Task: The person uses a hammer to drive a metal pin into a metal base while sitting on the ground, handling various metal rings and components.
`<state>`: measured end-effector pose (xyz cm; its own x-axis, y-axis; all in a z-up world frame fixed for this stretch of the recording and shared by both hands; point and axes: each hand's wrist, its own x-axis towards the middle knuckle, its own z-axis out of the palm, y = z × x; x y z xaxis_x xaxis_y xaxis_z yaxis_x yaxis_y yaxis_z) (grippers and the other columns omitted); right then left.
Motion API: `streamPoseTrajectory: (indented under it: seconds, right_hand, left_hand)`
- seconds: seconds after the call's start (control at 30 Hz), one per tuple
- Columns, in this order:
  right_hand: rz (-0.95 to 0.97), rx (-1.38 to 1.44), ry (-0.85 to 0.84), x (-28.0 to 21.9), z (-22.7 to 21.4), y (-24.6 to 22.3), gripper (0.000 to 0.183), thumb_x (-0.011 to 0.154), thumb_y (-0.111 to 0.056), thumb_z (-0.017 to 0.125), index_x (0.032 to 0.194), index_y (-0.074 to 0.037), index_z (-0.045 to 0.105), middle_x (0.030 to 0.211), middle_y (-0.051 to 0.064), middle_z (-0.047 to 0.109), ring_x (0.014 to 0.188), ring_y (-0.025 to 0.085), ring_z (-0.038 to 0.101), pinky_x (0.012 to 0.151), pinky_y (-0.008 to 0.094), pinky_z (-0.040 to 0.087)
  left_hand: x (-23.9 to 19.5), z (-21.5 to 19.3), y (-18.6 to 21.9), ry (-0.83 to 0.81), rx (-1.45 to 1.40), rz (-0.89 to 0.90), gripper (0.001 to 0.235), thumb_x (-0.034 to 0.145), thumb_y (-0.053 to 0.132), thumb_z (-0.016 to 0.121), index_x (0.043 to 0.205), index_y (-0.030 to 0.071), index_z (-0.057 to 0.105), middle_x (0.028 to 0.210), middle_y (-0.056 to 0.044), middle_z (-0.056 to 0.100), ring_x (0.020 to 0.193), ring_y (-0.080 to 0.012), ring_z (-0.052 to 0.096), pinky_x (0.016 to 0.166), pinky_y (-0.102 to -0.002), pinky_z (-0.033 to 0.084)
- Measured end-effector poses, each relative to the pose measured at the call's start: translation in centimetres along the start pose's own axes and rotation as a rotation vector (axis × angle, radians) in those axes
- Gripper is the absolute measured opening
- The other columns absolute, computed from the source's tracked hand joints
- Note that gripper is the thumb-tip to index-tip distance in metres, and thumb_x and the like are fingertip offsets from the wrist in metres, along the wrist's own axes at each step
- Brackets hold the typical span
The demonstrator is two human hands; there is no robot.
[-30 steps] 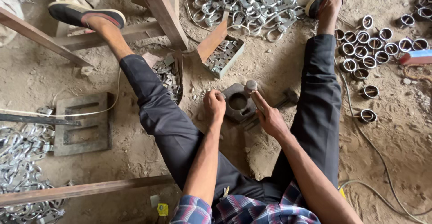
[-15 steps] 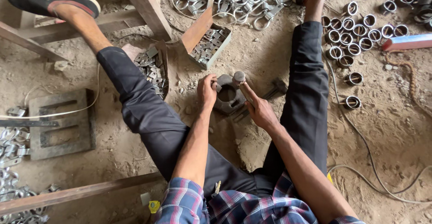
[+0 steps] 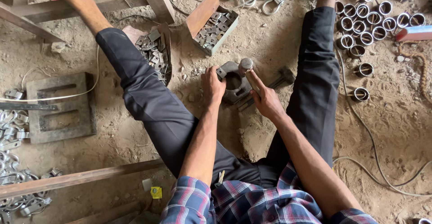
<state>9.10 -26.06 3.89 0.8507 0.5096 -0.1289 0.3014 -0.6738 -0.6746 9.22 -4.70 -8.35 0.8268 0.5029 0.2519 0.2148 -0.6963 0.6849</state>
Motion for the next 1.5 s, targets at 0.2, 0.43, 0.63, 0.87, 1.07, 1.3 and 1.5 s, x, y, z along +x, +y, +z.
streamPoseTrajectory:
  seconds: [0.2,0.43,0.63,0.87,1.07,1.3,1.5]
  right_hand:
    - [-0.026,0.004,0.011,0.3,0.9,1.3,0.075,0.103,-0.021,0.056,0.165,-0.027,0.016,0.110,0.026,0.074,0.087,0.040,0.076,0.087,0.056,0.061]
    - [0.025,-0.014,-0.001,-0.1,-0.1,-0.2,0.074,0.103,-0.021,0.056,0.166,-0.027,0.018,0.102,0.026,0.075,0.081,0.039,0.074,0.080,0.055,0.060]
    - [-0.093,0.023,0.094,0.1,-1.6,-2.8,0.070,0.105,-0.012,0.055,0.167,-0.024,0.025,0.089,0.028,0.072,0.067,0.036,0.069,0.071,0.053,0.056]
    - [-0.488,0.050,0.371,1.4,-2.5,-7.7,0.070,0.111,-0.001,0.055,0.169,-0.023,0.025,0.126,0.025,0.070,0.106,0.039,0.071,0.088,0.050,0.059]
    - [-0.145,-0.180,0.064,2.0,2.6,-7.6,0.065,0.111,-0.014,0.049,0.167,-0.030,0.021,0.101,0.026,0.069,0.079,0.040,0.071,0.072,0.052,0.060]
    - [-0.156,-0.274,0.014,3.1,3.6,-4.6,0.073,0.102,-0.017,0.053,0.164,-0.036,0.021,0.085,0.028,0.070,0.072,0.048,0.066,0.069,0.060,0.055]
    - [-0.281,-0.001,0.130,3.0,4.1,-3.4,0.079,0.097,-0.008,0.055,0.165,-0.030,0.022,0.101,0.032,0.069,0.084,0.054,0.064,0.066,0.063,0.049]
  left_hand:
    - [0.4,-0.5,0.2,-0.104,-0.006,-0.083,0.054,0.076,0.009,0.086,0.125,0.011,0.064,0.126,-0.012,0.066,0.115,-0.0352,0.059,0.101,-0.046,0.048]
    - [0.7,-0.9,0.8,-0.062,-0.039,-0.068,0.067,0.066,0.010,0.088,0.127,0.000,0.060,0.123,-0.022,0.063,0.107,-0.0406,0.057,0.093,-0.051,0.047]
    - [2.4,2.4,-2.7,0.371,-0.793,-0.837,0.035,0.086,-0.001,0.053,0.116,0.008,0.067,0.104,-0.013,0.075,0.080,-0.0197,0.069,0.067,-0.033,0.056]
    - [2.9,-0.7,-4.0,0.807,-1.144,-0.790,0.024,0.092,-0.005,0.051,0.109,0.002,0.066,0.106,-0.010,0.064,0.086,-0.0188,0.058,0.071,-0.030,0.049]
    - [1.6,-3.9,-1.4,0.613,-0.980,-0.753,0.021,0.095,-0.001,0.051,0.109,0.003,0.067,0.109,-0.011,0.065,0.092,-0.0214,0.060,0.078,-0.033,0.049]
    - [0.7,-2.2,-4.7,0.545,-0.700,-0.665,0.019,0.098,0.005,0.051,0.109,0.003,0.067,0.111,-0.013,0.067,0.099,-0.0244,0.062,0.086,-0.035,0.049]
    - [0.1,0.8,-5.5,0.618,-0.605,-0.788,0.019,0.101,0.009,0.051,0.109,0.003,0.067,0.113,-0.015,0.069,0.105,-0.0271,0.063,0.093,-0.038,0.049]
